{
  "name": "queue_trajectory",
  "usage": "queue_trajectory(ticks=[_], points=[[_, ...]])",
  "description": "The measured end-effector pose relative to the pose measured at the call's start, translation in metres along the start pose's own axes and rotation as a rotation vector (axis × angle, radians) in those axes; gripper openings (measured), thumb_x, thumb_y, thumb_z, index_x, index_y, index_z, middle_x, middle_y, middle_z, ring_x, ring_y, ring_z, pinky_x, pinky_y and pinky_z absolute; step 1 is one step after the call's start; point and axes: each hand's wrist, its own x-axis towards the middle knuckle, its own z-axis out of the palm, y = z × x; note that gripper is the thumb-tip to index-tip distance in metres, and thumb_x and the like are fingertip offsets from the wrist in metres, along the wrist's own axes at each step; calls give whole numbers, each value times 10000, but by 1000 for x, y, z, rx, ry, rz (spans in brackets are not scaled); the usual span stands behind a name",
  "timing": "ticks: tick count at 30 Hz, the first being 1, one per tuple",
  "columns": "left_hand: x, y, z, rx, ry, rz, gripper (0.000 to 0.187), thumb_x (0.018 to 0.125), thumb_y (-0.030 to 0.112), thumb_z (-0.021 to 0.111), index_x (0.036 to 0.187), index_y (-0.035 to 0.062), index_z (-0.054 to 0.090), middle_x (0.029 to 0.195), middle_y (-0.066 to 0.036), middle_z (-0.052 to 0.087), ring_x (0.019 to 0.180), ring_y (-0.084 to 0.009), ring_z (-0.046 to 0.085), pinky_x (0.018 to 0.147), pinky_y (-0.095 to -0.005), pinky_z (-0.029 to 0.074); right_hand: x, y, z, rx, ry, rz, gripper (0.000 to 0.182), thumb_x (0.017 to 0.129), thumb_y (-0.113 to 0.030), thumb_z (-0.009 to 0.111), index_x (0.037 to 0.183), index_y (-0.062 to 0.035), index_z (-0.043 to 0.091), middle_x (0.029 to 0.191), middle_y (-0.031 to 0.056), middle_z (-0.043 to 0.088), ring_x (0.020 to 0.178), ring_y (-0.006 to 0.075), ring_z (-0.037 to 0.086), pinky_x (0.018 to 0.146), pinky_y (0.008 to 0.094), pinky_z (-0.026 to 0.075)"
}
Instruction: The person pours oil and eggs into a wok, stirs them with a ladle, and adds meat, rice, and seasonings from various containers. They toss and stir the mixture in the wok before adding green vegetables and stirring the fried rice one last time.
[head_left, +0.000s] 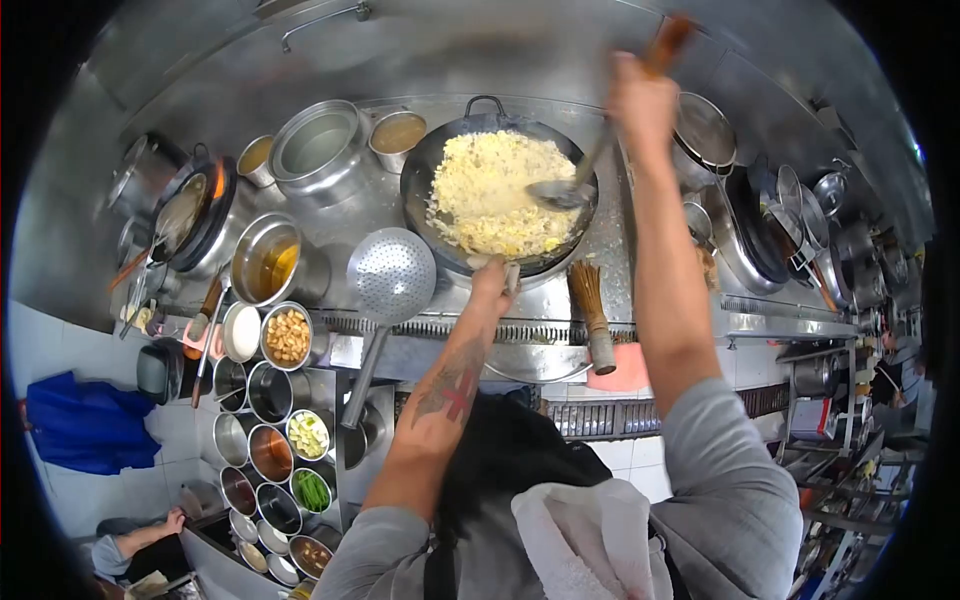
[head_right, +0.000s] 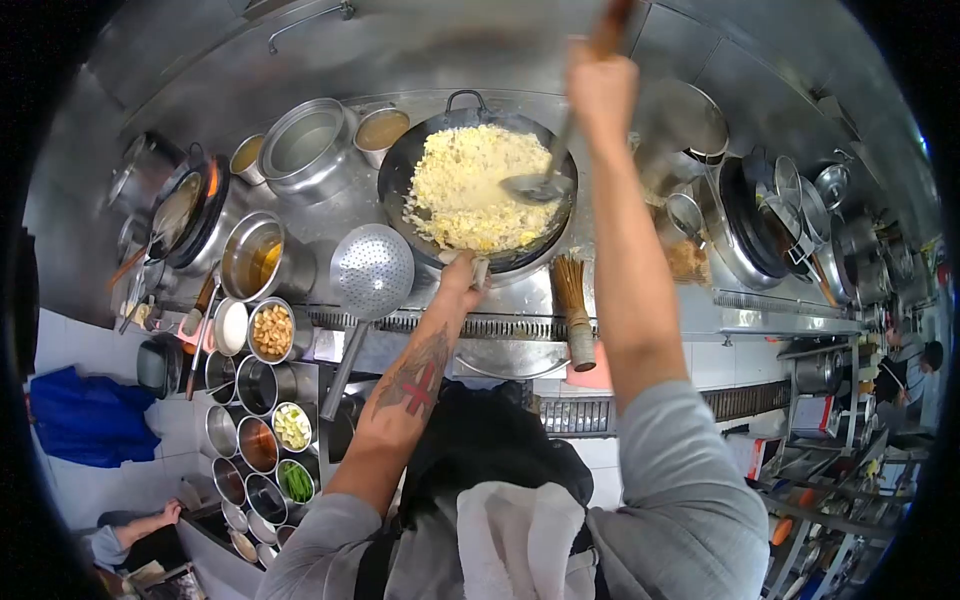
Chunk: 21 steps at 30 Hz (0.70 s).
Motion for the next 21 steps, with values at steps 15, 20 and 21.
queue_trajectory(ticks=[15,20,21], points=[[-111,-51,-64,52,-14,18,156,1005,241,461,952,123,548,795,-52,578,620,-173,548,468,-325,431,-165,-24,-27,356,58,-102,420,962,-165,542,589,-102,359,499,-20,356,414,107,337,416,294,300],[-116,23,9,24,-54,2,133,997,217,470,937,112,525,816,-45,594,646,-171,570,502,-306,451,-87,-38,-10,388,103,-84,394,925,-170,578,564,-100,436,478,-4,424,390,114,371,404,309,320],[-91,2,-11,28,-55,-3,133,997,217,470,937,112,525,816,-45,594,646,-171,570,502,-306,451,-84,-7,4,430,207,-161,382,925,-163,576,573,-95,444,478,-4,430,385,113,371,403,311,327]])
